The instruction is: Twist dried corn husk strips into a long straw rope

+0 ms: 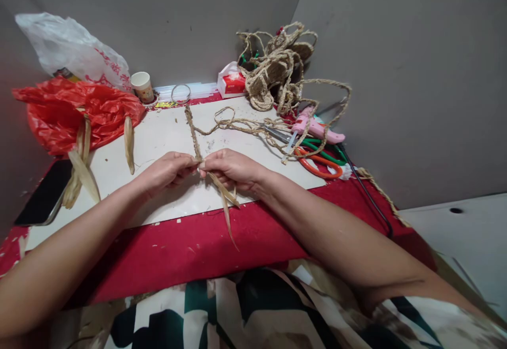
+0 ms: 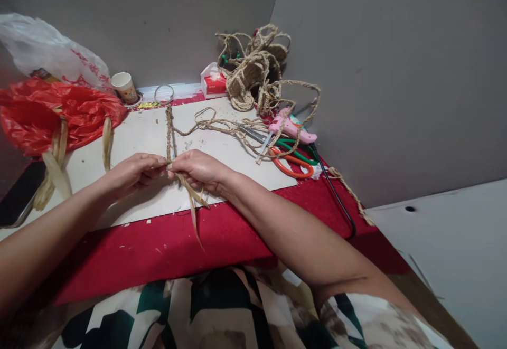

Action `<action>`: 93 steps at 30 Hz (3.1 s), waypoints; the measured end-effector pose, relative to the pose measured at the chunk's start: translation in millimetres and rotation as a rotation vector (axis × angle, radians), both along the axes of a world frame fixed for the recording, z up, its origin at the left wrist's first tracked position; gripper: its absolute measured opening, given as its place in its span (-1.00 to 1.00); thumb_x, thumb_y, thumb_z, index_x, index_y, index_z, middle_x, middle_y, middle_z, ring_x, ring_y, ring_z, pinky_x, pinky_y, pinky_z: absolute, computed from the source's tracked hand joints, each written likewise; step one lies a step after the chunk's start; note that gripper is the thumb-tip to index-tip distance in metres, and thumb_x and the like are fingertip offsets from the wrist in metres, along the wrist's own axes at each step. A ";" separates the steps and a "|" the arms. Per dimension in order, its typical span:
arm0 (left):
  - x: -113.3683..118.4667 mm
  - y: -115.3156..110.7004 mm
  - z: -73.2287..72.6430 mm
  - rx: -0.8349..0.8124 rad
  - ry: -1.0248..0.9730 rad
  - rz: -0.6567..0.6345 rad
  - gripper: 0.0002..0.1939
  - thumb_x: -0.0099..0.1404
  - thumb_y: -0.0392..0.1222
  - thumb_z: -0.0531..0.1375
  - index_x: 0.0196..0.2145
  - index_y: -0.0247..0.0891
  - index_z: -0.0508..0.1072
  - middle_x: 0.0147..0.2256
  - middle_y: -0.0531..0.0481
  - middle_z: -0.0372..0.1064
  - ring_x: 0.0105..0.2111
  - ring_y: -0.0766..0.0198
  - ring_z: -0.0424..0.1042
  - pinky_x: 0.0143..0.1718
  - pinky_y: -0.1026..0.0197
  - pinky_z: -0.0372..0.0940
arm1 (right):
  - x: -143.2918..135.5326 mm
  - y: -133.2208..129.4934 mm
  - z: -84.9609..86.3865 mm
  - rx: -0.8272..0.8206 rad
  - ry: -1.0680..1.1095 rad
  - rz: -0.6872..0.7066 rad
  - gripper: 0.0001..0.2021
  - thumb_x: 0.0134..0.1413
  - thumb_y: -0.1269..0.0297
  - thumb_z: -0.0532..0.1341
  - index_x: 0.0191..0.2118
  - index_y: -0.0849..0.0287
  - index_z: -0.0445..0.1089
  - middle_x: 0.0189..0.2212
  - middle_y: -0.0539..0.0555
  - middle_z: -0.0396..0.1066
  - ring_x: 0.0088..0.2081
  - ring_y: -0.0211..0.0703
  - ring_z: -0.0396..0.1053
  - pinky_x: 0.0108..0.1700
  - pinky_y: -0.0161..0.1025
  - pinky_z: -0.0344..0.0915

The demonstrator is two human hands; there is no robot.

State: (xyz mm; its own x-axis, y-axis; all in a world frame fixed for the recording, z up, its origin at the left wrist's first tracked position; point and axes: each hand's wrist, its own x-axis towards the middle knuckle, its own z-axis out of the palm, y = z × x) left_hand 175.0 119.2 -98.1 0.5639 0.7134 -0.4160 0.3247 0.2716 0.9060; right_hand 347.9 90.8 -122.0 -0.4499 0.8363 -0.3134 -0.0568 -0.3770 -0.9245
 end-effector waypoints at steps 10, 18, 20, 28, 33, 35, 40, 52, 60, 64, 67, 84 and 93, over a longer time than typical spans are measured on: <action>-1.8 -0.7 -15.9 -0.088 -0.096 -0.029 -0.75 0.20 -0.09 0.17 -0.52 -0.31 0.45 -0.69 0.20 -0.18 -0.71 0.52 -0.26 -0.69 0.31 -0.37 | 4.5 3.4 -7.7 0.352 -0.297 0.047 -0.81 0.00 0.36 0.12 -0.52 0.32 0.41 -0.71 -0.10 0.17 -0.65 -0.45 -0.02 -0.57 -0.39 -0.09; -1.8 1.1 -19.0 -0.094 -0.091 -0.028 -0.77 0.19 -0.11 0.18 -0.52 -0.31 0.42 -0.72 0.21 -0.16 -0.72 0.52 -0.25 -0.70 0.32 -0.35 | 4.5 3.6 -9.2 0.374 -0.314 0.065 -0.79 0.03 0.32 0.13 -0.48 0.34 0.42 -0.58 -0.01 0.30 -0.55 -0.40 0.09 -0.47 -0.37 0.01; -1.3 1.0 -19.5 -0.096 -0.087 -0.001 -0.79 0.18 -0.16 0.18 -0.54 -0.30 0.39 -0.72 0.21 -0.14 -0.72 0.53 -0.23 -0.70 0.32 -0.34 | 6.2 3.0 -6.5 0.375 -0.332 0.112 -0.78 0.04 0.29 0.13 -0.46 0.34 0.42 -0.59 -0.04 0.26 -0.55 -0.40 0.06 -0.46 -0.37 0.00; 1.4 -4.6 -20.8 0.031 -0.027 0.066 -0.79 0.15 -0.22 0.17 -0.61 -0.31 0.35 -0.75 0.17 -0.01 -0.73 0.53 -0.17 -0.69 0.31 -0.27 | 18.4 2.5 7.1 0.457 -0.573 0.192 -0.75 0.12 0.31 0.06 -0.40 0.34 0.41 -0.63 -0.08 0.16 -0.57 -0.40 0.02 -0.48 -0.37 -0.03; 4.7 -8.9 -24.4 0.136 -0.059 0.056 -0.81 0.13 -0.19 0.17 -0.55 -0.36 0.44 -0.61 0.03 0.31 -0.64 0.47 0.08 -0.61 0.33 -0.05 | 8.7 -7.0 10.7 0.430 -0.555 0.117 -0.73 0.13 0.31 0.02 -0.45 0.30 0.38 -0.67 -0.09 0.11 -0.60 -0.40 0.00 -0.49 -0.37 -0.02; 5.8 -10.7 -24.9 0.140 -0.069 0.064 -0.80 0.14 -0.22 0.15 -0.57 -0.35 0.44 -0.63 0.03 0.30 -0.64 0.47 0.10 -0.61 0.33 -0.04 | 1.3 -13.8 11.6 0.441 -0.570 0.084 -0.75 0.12 0.35 0.01 -0.43 0.29 0.39 -0.67 -0.08 0.13 -0.60 -0.39 0.03 -0.49 -0.37 -0.01; 7.5 -14.6 -26.7 0.085 -0.095 0.144 -0.72 0.13 -0.27 0.12 -0.70 -0.28 0.24 -0.76 0.18 -0.02 -0.73 0.52 -0.12 -0.67 0.31 -0.22 | -15.6 -29.7 9.7 0.612 -0.826 0.019 -0.73 0.11 0.40 -0.01 -0.51 0.28 0.35 -0.61 0.03 0.28 -0.55 -0.32 0.16 -0.45 -0.33 0.04; 7.6 -23.1 -22.6 -0.039 -0.186 0.159 -0.81 0.17 -0.23 0.16 -0.57 -0.33 0.37 -0.78 0.21 -0.06 -0.75 0.52 -0.17 -0.69 0.32 -0.29 | -14.5 -52.1 25.1 0.839 -0.952 0.368 -0.72 0.17 0.28 0.06 -0.50 0.26 0.35 -0.61 0.03 0.32 -0.57 -0.32 0.15 -0.46 -0.31 -0.01; 3.3 -17.4 -20.1 -0.096 -0.235 0.131 -0.82 0.16 -0.21 0.18 -0.55 -0.31 0.36 -0.77 0.23 -0.12 -0.74 0.53 -0.22 -0.67 0.32 -0.33 | 5.9 -15.2 14.8 0.575 -0.541 -0.224 -0.59 0.16 -0.01 0.09 -0.48 0.27 0.30 -0.60 -0.01 0.27 -0.56 -0.36 0.17 -0.49 -0.37 0.08; 2.0 -16.4 -18.6 -0.077 -0.215 0.104 -0.82 0.15 -0.18 0.20 -0.55 -0.29 0.36 -0.76 0.22 -0.09 -0.72 0.51 -0.22 -0.65 0.30 -0.32 | -3.2 -7.0 -6.7 0.178 -0.231 0.034 -0.65 0.20 0.03 0.05 -0.42 0.23 0.27 -0.69 -0.10 0.17 -0.70 -0.43 0.02 -0.65 -0.42 -0.03; -0.1 -13.7 -18.2 -0.036 -0.147 0.029 -0.81 0.17 -0.16 0.18 -0.55 -0.29 0.40 -0.75 0.19 -0.05 -0.71 0.48 -0.19 -0.65 0.29 -0.25 | -2.7 -3.8 -9.4 0.106 -0.204 0.077 -0.66 0.20 0.09 0.08 -0.48 0.24 0.28 -0.79 -0.17 -0.02 -0.75 -0.45 -0.17 -0.72 -0.43 -0.23; -4.1 -34.4 0.2 0.975 0.785 -0.315 -0.66 0.33 -0.08 -0.09 -0.35 -0.26 0.40 -0.49 -0.13 0.37 -0.52 0.18 0.30 -0.48 0.20 -0.01 | -16.3 -11.4 -14.8 0.017 -0.132 -0.179 -0.74 0.08 0.35 0.10 -0.60 0.24 0.27 -0.88 -0.18 -0.06 -0.82 -0.46 -0.19 -0.77 -0.43 -0.26; 7.2 -71.4 -13.0 0.986 0.803 -0.487 -0.71 0.30 -0.22 -0.07 -0.19 -0.31 0.41 -0.54 -0.13 0.38 -0.60 0.17 0.30 -0.52 0.19 0.00 | -18.1 -16.5 -0.6 -0.207 0.058 -0.141 -0.83 0.08 0.47 0.09 -0.51 0.31 0.31 -0.83 -0.22 -0.14 -0.77 -0.49 -0.29 -0.75 -0.50 -0.30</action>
